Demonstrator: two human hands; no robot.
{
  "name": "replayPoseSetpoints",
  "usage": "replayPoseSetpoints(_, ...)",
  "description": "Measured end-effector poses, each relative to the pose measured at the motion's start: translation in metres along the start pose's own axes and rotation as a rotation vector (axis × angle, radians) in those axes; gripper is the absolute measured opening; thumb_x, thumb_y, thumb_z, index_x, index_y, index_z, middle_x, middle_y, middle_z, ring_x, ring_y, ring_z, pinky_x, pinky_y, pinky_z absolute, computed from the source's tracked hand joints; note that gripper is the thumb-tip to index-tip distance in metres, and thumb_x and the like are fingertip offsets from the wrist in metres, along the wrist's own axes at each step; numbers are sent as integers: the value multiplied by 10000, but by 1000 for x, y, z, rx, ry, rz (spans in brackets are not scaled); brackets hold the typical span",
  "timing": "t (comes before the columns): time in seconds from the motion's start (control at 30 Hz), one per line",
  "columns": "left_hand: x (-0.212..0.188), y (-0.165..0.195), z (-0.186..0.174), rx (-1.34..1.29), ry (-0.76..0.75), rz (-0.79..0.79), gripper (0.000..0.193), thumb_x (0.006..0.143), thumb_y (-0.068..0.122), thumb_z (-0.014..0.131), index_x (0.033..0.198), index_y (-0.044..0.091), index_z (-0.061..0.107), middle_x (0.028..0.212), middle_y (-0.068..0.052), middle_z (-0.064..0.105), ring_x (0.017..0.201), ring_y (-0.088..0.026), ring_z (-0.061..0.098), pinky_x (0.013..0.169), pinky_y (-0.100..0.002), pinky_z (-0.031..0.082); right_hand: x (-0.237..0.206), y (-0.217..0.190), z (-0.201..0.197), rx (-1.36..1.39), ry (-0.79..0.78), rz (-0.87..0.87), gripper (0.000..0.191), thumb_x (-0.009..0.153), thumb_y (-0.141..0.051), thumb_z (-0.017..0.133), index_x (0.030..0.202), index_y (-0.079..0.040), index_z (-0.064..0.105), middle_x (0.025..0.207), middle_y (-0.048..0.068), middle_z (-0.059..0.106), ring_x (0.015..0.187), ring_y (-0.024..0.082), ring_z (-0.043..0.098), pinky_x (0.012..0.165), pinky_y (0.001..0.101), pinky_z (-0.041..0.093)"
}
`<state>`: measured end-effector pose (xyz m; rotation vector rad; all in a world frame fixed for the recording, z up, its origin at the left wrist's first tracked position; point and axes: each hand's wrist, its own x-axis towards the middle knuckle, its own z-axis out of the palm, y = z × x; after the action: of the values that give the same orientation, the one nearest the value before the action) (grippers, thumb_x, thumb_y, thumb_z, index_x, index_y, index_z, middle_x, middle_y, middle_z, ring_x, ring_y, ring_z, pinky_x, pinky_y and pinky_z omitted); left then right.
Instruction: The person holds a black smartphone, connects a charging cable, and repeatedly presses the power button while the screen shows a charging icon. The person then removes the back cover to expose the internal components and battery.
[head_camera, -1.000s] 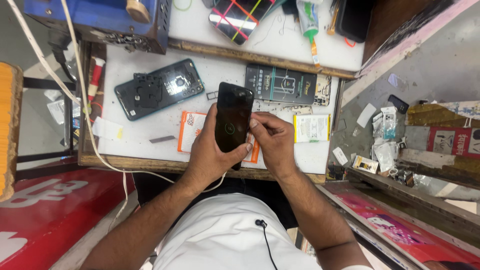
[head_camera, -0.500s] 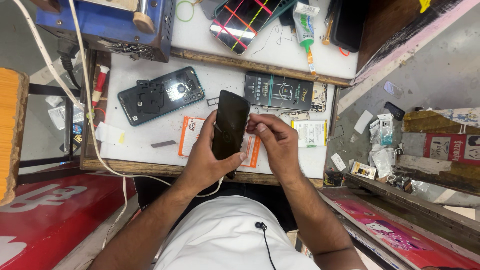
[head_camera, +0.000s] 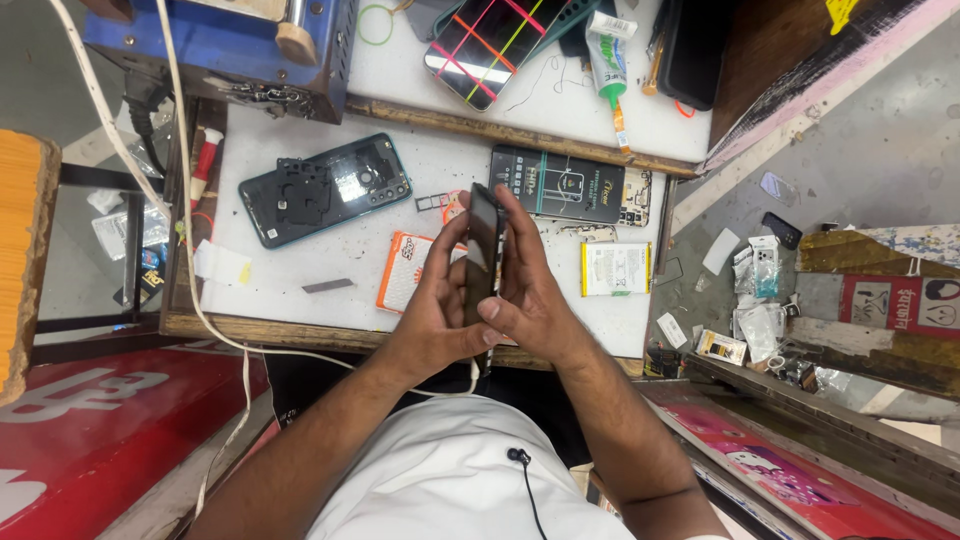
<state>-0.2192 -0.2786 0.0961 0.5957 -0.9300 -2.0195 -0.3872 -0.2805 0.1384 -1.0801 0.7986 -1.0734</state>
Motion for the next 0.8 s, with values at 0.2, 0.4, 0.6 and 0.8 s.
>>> replayPoseSetpoints(0.2, 4, -11, 11, -189, -59, 103, 1355, 857, 275, 920, 1693, 227, -144, 1317, -125, 520, 1227, -193, 569, 1093, -355, 509, -4, -12, -1, -146, 74, -27, 1218, 924, -505, 801, 1685, -220, -105, 1765, 208, 202, 1512, 321, 458, 1176, 453, 513)
replayPoseSetpoints(0.4, 8, -15, 19, 18, 70, 217, 1272, 887, 231, 868, 1672, 167, -131, 1451, -121, 501, 1347, -211, 554, 1144, -378, 493, -26, 5, -5, -90, 230, 69, 851, 994, -521, 646, 1609, -24, 331, 1569, 178, 486, 1386, 246, 538, 1143, 350, 484)
replayPoseSetpoints(0.6, 9, -17, 24, 173, 72, 218, 1150, 975, 104, 760, 1675, 131, -153, 1438, -162, 506, 1361, -240, 546, 1182, -408, 467, -31, 20, -24, -130, 235, 295, 497, 1017, -241, 614, 1398, 72, 550, 1204, 111, 643, 1068, 169, 591, 918, 316, 513)
replayPoseSetpoints(0.8, -7, 13, 14, 730, 175, 190, 849, 957, 110, 736, 1607, 107, 188, 1365, -155, 600, 1169, -257, 660, 998, -373, 561, -25, 7, -13, -53, 270, 269, 463, 1025, -171, 530, 1419, 72, 526, 1278, 116, 661, 1148, 185, 628, 1002, 321, 523)
